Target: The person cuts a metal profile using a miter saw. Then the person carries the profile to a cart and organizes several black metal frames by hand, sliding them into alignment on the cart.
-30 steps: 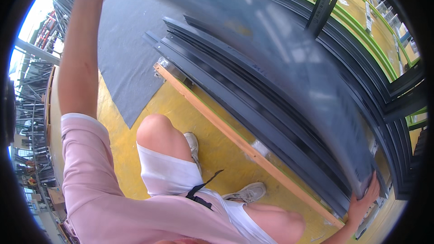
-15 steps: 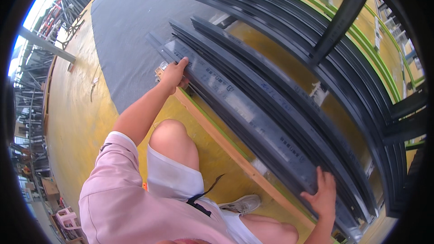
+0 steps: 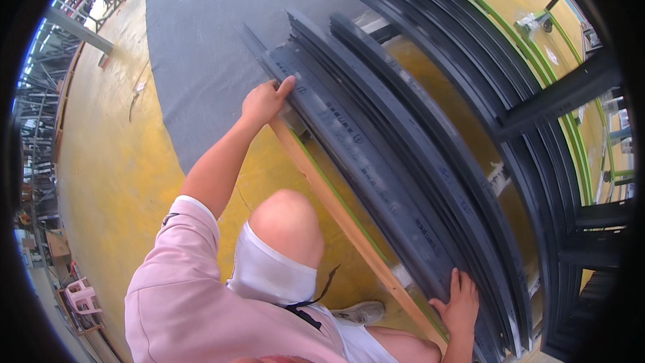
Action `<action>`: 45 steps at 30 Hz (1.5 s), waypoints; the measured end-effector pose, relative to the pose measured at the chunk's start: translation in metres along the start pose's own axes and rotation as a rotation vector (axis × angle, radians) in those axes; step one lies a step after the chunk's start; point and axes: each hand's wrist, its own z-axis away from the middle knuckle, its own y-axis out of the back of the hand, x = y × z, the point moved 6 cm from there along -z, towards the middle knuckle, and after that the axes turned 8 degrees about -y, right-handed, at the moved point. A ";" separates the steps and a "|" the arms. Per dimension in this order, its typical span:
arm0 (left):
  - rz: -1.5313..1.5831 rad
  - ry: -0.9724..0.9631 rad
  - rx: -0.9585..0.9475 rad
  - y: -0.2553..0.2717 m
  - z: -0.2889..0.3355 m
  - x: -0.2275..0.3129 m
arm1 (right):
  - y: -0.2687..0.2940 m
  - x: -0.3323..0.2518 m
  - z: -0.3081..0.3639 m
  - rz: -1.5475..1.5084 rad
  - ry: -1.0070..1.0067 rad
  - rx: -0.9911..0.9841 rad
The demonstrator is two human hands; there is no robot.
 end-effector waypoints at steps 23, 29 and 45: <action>0.806 -0.116 0.268 0.018 -0.061 -0.067 | 0.075 -0.281 -0.181 -0.127 0.163 0.163; 0.812 -0.106 0.343 0.011 -0.058 -0.075 | 0.096 -0.346 -0.231 -0.127 0.310 0.186; 0.785 -0.293 0.410 0.014 -0.070 -0.077 | 0.111 -0.392 -0.271 -0.161 0.355 0.168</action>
